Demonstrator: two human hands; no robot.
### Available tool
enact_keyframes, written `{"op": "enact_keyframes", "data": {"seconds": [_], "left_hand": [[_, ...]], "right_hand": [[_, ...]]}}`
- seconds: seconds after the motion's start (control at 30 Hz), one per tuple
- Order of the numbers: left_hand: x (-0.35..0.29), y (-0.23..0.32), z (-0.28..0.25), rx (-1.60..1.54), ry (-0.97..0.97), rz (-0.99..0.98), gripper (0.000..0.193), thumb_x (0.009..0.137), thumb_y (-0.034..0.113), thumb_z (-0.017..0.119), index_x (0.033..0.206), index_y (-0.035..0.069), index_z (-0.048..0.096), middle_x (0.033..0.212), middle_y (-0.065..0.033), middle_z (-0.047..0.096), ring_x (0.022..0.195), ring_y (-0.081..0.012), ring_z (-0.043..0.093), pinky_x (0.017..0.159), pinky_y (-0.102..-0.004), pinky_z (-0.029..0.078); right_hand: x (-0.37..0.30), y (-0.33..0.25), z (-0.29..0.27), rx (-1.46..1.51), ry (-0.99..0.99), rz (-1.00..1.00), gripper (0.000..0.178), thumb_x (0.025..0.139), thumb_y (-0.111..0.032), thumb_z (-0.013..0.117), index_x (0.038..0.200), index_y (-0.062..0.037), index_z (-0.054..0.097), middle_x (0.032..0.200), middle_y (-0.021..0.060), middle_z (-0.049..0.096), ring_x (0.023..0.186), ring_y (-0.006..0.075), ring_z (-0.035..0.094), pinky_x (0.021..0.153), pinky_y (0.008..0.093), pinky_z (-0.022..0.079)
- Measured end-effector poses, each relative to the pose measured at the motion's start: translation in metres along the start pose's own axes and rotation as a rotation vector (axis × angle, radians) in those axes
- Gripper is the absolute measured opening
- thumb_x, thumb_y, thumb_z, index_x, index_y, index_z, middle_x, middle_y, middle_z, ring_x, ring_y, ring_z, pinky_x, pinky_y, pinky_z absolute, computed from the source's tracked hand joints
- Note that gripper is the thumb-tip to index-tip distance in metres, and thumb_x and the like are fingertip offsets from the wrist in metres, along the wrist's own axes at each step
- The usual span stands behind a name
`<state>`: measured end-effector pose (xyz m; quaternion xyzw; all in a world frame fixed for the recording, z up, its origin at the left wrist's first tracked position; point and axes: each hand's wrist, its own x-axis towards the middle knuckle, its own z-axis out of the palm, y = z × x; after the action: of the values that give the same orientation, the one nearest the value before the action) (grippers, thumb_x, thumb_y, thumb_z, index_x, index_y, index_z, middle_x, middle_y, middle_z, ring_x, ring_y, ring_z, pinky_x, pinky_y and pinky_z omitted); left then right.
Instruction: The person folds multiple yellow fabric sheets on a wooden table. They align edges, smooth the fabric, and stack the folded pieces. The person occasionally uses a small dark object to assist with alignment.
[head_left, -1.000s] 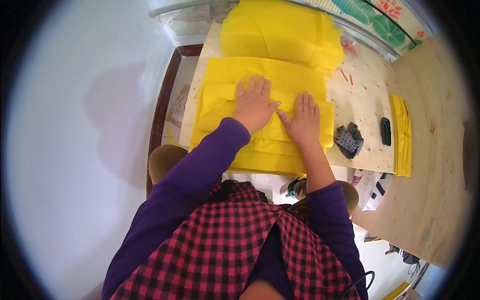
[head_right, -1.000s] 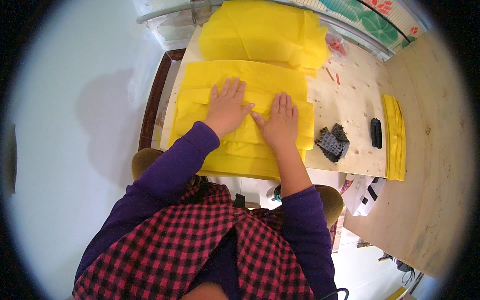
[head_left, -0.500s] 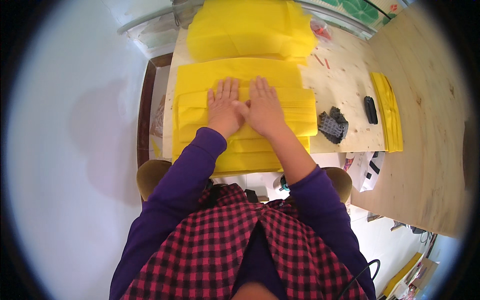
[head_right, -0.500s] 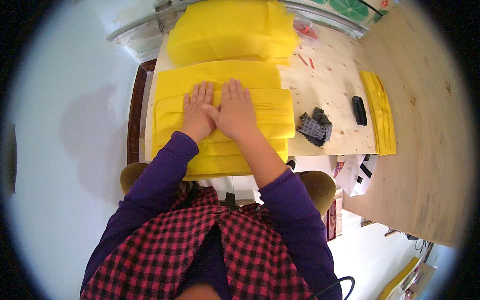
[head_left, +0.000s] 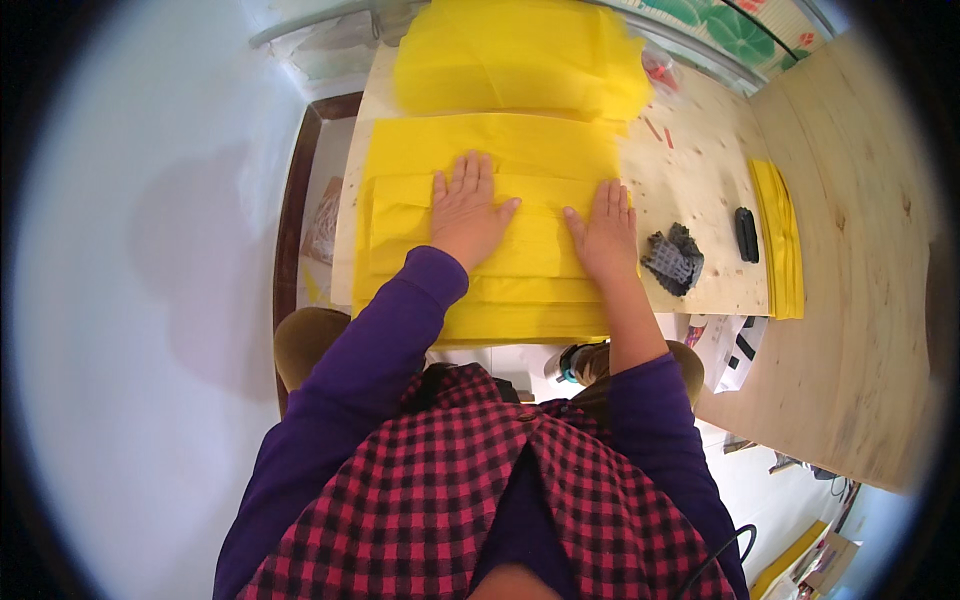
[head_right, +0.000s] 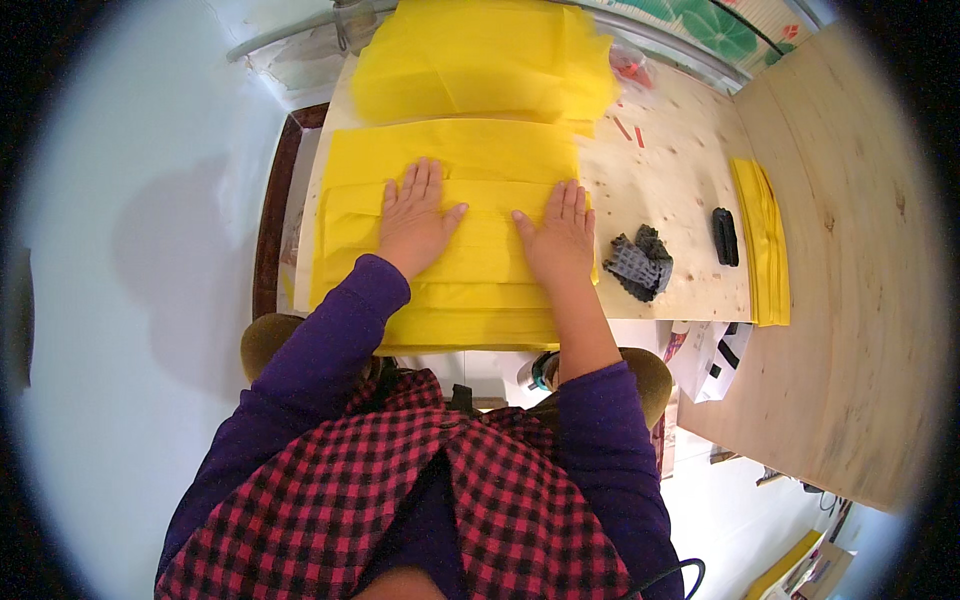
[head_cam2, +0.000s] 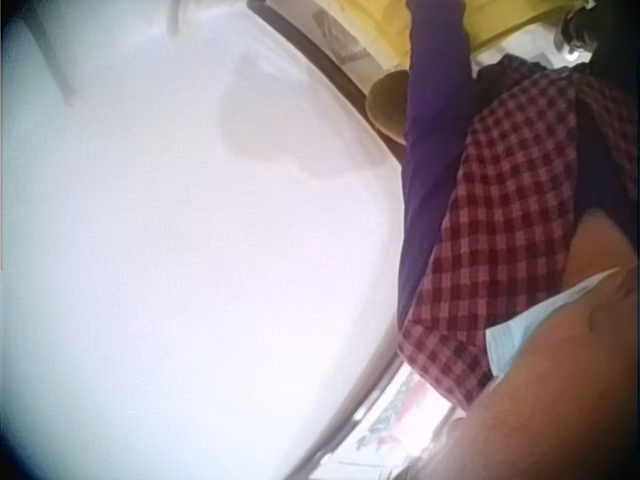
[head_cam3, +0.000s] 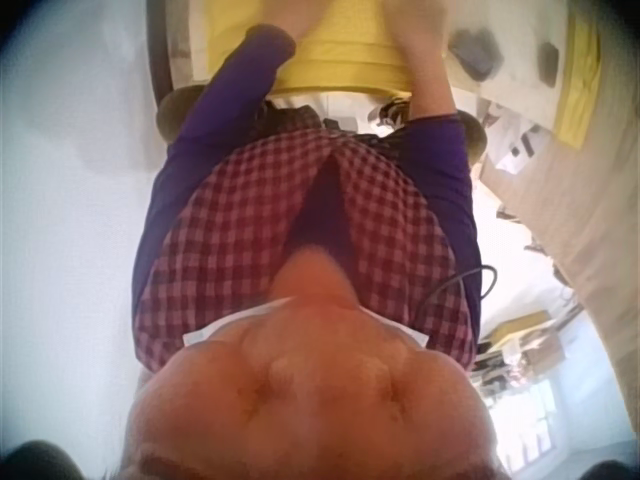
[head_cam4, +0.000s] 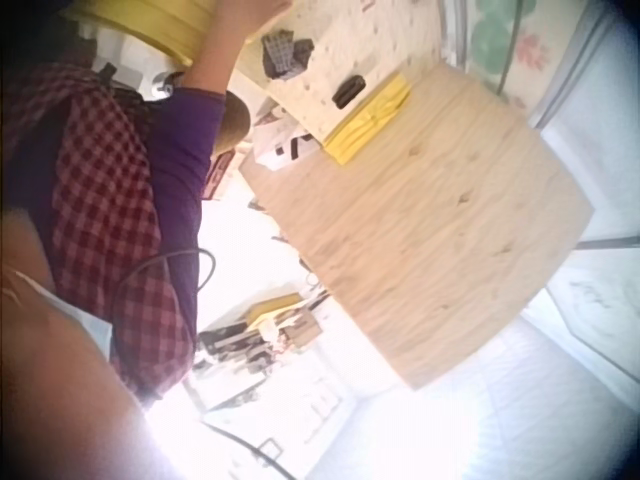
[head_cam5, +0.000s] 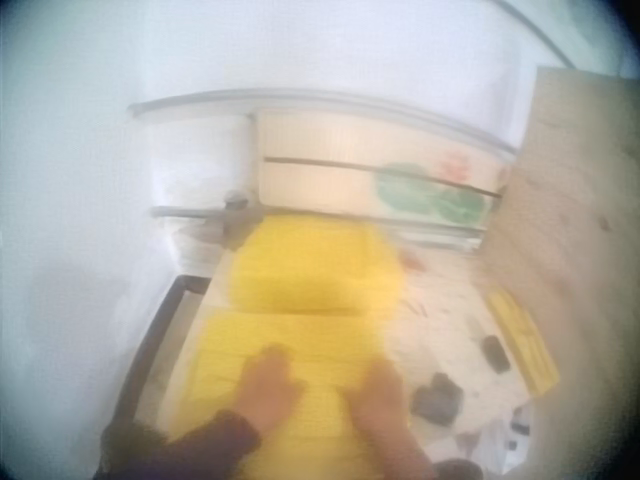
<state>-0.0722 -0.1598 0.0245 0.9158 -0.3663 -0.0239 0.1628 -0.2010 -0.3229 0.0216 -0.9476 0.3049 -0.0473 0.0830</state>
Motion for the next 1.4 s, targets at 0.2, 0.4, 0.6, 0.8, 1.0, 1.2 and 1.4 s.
{"op": "enact_keyframes", "data": {"seconds": [0.2,0.4,0.6,0.8,1.0,1.2,1.4], "left_hand": [[0.0,-0.016,-0.004,0.0,-0.015,-0.052,0.075,0.095,0.051,0.041,0.149,0.001,0.024,0.157,-0.0158,0.02,0.146,-0.0275,0.015,0.118,-0.0454,0.008],[-0.007,-0.064,-0.019,0.123,0.011,-0.126,0.074,0.096,0.052,0.038,0.149,0.001,0.024,0.157,-0.016,0.019,0.146,-0.0265,0.015,0.118,-0.0454,0.008],[-0.008,-0.067,-0.018,0.174,0.039,-0.135,0.075,0.096,0.052,0.038,0.149,0.001,0.024,0.157,-0.0163,0.02,0.146,-0.0267,0.016,0.118,-0.0458,0.008],[-0.007,-0.067,-0.016,0.174,0.048,-0.131,0.074,0.096,0.052,0.039,0.148,0.001,0.026,0.156,-0.0171,0.022,0.146,-0.0275,0.017,0.117,-0.0468,0.01],[-0.008,-0.066,-0.014,0.217,0.083,-0.1,0.074,0.095,0.052,0.04,0.147,0.001,0.028,0.154,-0.0177,0.026,0.144,-0.0287,0.021,0.117,-0.0482,0.013],[-0.007,-0.068,-0.012,0.244,0.1,-0.102,0.073,0.096,0.052,0.04,0.147,0.001,0.028,0.154,-0.0173,0.026,0.144,-0.0288,0.022,0.116,-0.0487,0.013],[-0.007,-0.063,-0.017,0.19,0.076,-0.131,0.074,0.096,0.052,0.04,0.148,0.002,0.027,0.156,-0.0161,0.022,0.145,-0.0278,0.019,0.117,-0.0475,0.01]], "right_hand": [[0.001,0.002,0.006,-0.047,0.002,0.032,0.088,0.092,-0.061,0.04,0.148,0.0036,0.02,0.157,0.0197,0.017,0.147,0.0293,0.012,0.118,0.043,0.012],[-0.001,0.0,0.005,-0.011,-0.001,0.039,0.088,0.092,-0.061,0.041,0.148,0.0036,0.02,0.157,0.02,0.017,0.146,0.0298,0.013,0.118,0.0437,0.012],[0.0,0.001,-0.001,-0.009,0.025,0.003,0.084,0.094,-0.059,0.04,0.147,0.0046,0.024,0.155,0.0225,0.021,0.145,0.0324,0.016,0.117,0.044,0.014],[-0.003,-0.056,-0.123,1.536,0.034,-0.298,0.08,0.099,-0.059,0.022,0.141,0.0085,0.033,0.149,0.022,0.034,0.14,0.0353,0.029,0.116,0.0404,0.018],[-0.023,-0.089,-0.268,2.562,-0.723,-1.108,0.087,0.097,-0.063,0.01,0.138,0.0074,0.038,0.147,0.0216,0.036,0.139,0.0344,0.032,0.115,0.0442,0.023],[-0.024,-0.09,-0.262,2.175,0.173,-0.41,0.084,0.098,-0.062,0.012,0.135,0.0065,0.043,0.144,0.0221,0.041,0.137,0.0339,0.035,0.113,0.0443,0.025],[0.014,-0.053,-0.14,1.002,0.044,-0.333,0.06,0.103,-0.045,0.024,0.133,-0.0013,0.052,0.135,0.0173,0.053,0.132,0.0289,0.043,0.114,0.0385,0.024]]}}
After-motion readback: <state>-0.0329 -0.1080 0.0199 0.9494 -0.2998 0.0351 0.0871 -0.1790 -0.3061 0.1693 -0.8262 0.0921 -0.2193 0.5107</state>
